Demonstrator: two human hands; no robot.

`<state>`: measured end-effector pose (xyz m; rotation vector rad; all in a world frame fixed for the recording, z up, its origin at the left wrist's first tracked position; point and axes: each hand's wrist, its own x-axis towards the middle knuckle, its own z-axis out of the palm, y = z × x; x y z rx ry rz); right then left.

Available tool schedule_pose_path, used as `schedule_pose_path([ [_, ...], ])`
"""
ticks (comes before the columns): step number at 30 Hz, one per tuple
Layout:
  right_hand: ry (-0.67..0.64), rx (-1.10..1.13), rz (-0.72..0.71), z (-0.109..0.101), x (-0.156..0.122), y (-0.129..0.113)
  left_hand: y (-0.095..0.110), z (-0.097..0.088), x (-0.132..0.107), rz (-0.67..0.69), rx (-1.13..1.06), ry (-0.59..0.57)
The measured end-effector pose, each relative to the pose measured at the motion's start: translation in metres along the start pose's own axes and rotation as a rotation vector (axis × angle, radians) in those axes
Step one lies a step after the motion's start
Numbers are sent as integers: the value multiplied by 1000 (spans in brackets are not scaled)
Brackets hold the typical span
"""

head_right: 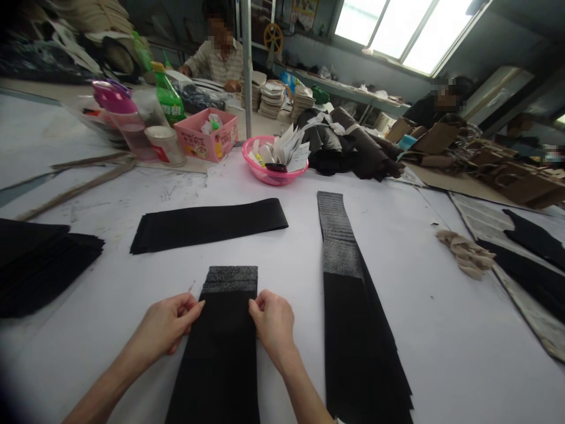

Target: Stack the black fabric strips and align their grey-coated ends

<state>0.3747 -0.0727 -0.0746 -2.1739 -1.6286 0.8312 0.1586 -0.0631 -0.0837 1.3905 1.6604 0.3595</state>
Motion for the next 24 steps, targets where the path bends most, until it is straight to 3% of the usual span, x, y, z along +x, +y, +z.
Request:
schedule_pose_path([
  [19, 46, -8, -32, 2, -5, 1, -2, 1, 1, -2, -7, -5],
  [24, 85, -31, -133, 1, -11, -2, -2, 1, 1, -4, 10, 6],
])
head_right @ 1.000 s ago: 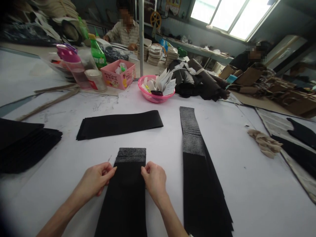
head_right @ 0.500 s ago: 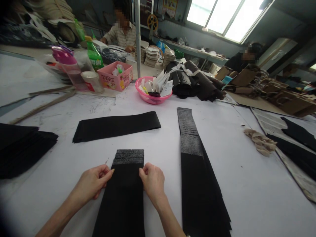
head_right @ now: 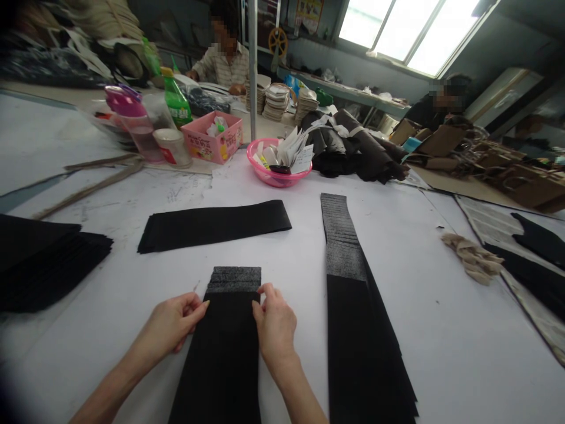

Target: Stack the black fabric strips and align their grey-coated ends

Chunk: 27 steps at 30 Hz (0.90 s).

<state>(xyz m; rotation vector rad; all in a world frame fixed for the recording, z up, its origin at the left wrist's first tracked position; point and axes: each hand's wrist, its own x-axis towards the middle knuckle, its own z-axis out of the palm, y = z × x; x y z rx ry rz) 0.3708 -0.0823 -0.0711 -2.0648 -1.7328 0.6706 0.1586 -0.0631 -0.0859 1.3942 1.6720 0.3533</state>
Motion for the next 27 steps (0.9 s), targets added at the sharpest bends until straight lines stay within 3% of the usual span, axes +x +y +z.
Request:
schedule_pose_path([
  [6, 29, -82, -132, 2, -3, 1, 5, -1, -4, -11, 58, 11],
  [9, 29, -147, -141, 3, -3, 0, 11, -3, -10, 44, 297, 139],
  [11, 29, -205, -142, 4, -4, -2, 15, -1, -14, 171, 516, 296],
  [13, 34, -266, -151, 4, -5, -4, 18, 3, -16, 388, 687, 390],
  [15, 43, -320, -166, 5, -6, -4, 19, 8, -15, 633, 793, 365],
  [17, 52, -357, -181, 6, -8, -3, 18, 14, -12, 773, 875, 298],
  [23, 115, -430, -241, 11, -12, 0, 14, 18, -6, 798, 998, 264],
  [27, 191, -451, -434, 16, -11, -3, 18, 16, -7, 790, 997, 256],
])
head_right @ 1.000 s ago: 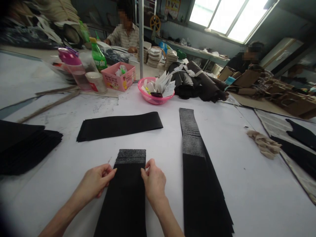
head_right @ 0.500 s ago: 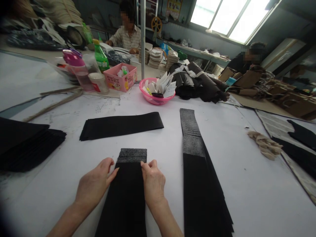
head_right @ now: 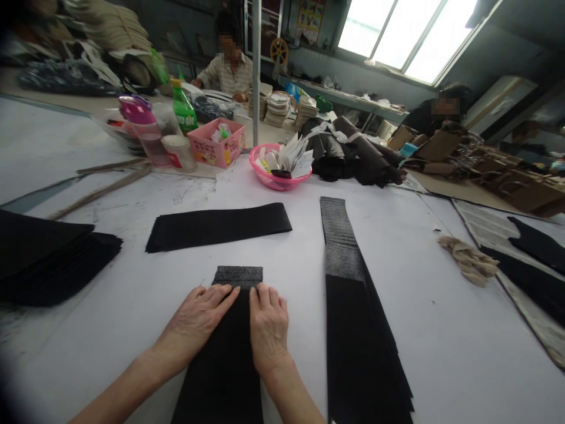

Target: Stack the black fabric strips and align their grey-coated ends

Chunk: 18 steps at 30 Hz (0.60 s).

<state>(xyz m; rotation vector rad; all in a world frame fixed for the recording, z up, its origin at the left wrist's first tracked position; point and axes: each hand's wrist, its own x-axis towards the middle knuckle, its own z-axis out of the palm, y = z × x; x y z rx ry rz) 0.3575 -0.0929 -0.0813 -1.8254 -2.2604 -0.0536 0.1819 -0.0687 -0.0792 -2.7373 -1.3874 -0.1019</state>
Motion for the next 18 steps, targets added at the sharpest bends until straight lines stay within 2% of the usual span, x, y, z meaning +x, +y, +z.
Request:
schedule_pose_path([
  [3, 22, 49, -161, 6, 2, -1, 1, -3, 2, 4, 1, -12],
  [5, 1, 58, -189, 9, 1, 1, 2, -3, 3, -1, -5, -5],
  [10, -48, 51, -162, 7, -10, 14, 2, 0, -1, -27, 7, 28],
  [18, -43, 128, 6, 6, -17, 21, -6, 7, -16, -127, 11, 79],
])
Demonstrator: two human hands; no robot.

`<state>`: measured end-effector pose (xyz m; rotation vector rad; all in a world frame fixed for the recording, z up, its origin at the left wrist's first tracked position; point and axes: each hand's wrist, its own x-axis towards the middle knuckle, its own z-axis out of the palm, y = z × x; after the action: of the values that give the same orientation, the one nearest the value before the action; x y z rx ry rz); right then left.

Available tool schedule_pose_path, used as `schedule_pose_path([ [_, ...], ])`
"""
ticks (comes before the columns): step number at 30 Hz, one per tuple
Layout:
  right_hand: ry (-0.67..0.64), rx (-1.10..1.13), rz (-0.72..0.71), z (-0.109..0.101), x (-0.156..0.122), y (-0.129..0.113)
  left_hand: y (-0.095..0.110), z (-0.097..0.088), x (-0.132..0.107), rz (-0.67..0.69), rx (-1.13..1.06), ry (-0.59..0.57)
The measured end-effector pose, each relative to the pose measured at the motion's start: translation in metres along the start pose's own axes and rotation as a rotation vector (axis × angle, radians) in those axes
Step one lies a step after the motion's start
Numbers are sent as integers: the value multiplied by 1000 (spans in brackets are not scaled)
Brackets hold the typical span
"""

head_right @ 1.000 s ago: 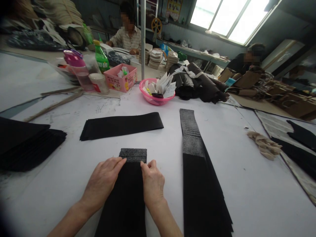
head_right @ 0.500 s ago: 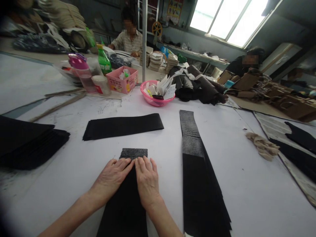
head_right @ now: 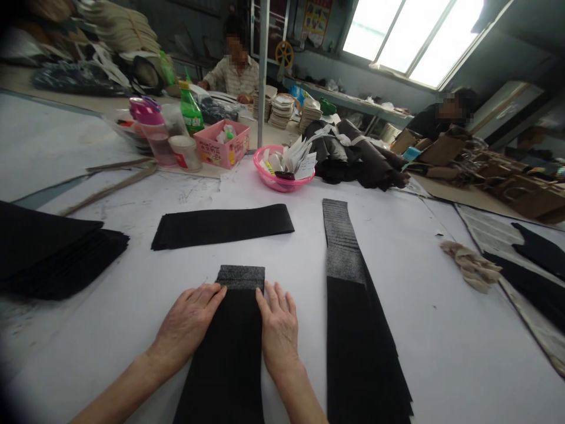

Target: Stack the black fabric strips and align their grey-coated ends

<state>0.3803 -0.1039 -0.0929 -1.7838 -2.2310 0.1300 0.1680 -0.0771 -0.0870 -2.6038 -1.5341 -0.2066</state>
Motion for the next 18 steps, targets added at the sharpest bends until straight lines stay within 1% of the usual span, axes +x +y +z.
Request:
schedule_pose_path([
  [2, 15, 78, 30, -2, 2, 4, -2, 0, -1, -4, -26, 18],
  [5, 55, 218, 87, -11, 10, 10, -4, -1, -1, -2, -65, 32],
  [8, 98, 261, 132, -22, 24, 8, -5, -2, -2, -5, -86, 25],
  [10, 62, 242, 86, -26, 36, 0, -5, -3, -2, -13, -93, 21],
  [13, -22, 200, -13, -23, 55, -16, -6, -1, -3, -19, -108, 21],
  [15, -42, 157, -36, -18, 64, -22, -7, 0, -3, -20, -126, 20],
  [18, -51, 101, -48, -13, 73, -24, -10, -2, -1, -27, -178, 6],
])
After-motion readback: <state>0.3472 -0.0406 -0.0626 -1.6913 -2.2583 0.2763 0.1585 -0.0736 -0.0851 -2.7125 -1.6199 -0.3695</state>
